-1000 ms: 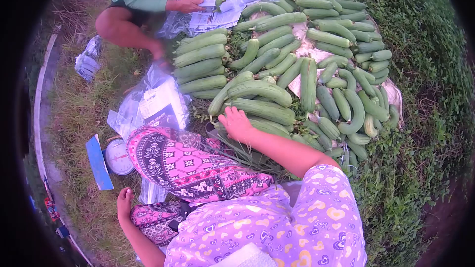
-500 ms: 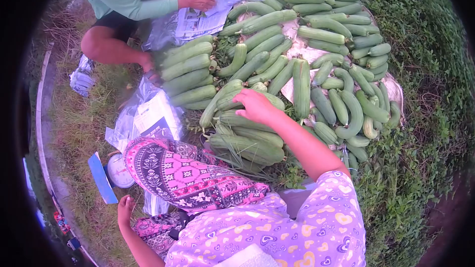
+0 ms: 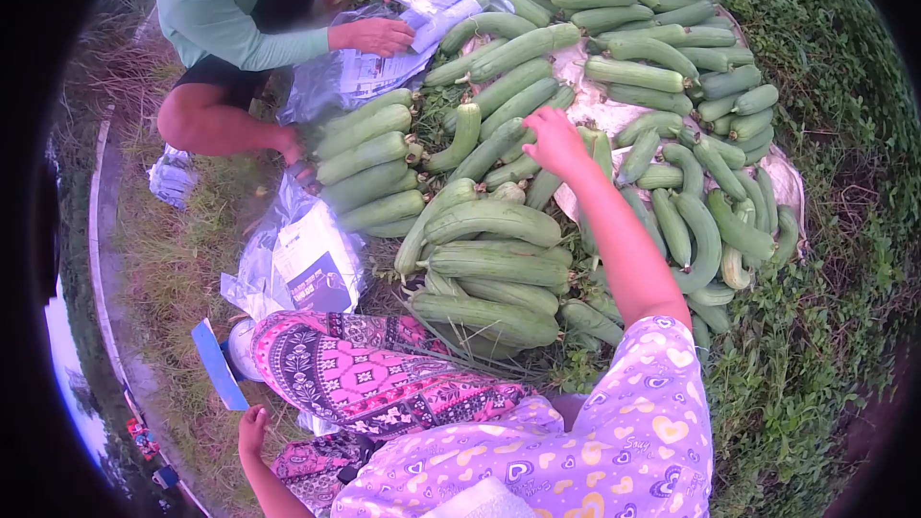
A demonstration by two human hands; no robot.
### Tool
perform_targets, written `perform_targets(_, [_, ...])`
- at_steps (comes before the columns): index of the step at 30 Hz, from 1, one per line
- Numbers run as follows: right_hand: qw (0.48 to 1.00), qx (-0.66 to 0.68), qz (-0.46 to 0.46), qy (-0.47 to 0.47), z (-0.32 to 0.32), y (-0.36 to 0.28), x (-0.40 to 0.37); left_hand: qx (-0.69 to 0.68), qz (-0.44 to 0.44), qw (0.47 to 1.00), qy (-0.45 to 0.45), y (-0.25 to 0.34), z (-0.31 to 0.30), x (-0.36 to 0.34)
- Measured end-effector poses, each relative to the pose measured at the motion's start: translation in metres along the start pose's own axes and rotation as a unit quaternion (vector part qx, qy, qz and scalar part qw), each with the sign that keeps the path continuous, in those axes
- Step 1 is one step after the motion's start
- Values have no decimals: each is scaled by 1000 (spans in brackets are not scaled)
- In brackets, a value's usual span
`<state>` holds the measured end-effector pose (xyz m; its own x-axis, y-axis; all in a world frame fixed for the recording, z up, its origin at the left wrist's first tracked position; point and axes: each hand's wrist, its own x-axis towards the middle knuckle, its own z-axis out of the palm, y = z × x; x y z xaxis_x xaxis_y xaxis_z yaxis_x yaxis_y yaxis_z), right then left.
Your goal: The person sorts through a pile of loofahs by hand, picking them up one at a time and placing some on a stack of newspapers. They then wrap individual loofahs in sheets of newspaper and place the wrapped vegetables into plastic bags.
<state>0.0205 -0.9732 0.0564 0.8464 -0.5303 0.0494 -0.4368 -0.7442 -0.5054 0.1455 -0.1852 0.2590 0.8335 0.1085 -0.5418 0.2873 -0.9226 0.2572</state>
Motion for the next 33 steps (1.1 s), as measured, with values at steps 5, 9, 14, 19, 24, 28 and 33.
perform_targets(5, [965,-177,144,126,-17,113,65,45,-131,990,16,-62,-32,-24])
perform_targets(9, [916,-299,202,174,-11,200,78,-25,-240,970,-9,-78,-25,-56])
perform_targets(14, [886,-412,194,89,-25,202,76,-201,-238,950,-7,-138,-11,-73])
perform_targets(19, [876,-450,127,121,-31,208,77,-157,-230,960,13,-125,-13,-77])
perform_targets(24, [909,-370,177,79,-26,206,62,-93,-218,972,13,-133,-12,-63])
perform_targets(28, [910,-354,215,19,-23,185,45,-107,-201,974,-6,-149,-11,-48])
perform_targets(33, [927,-258,267,55,-29,153,38,-109,-195,974,22,-144,-11,-46])
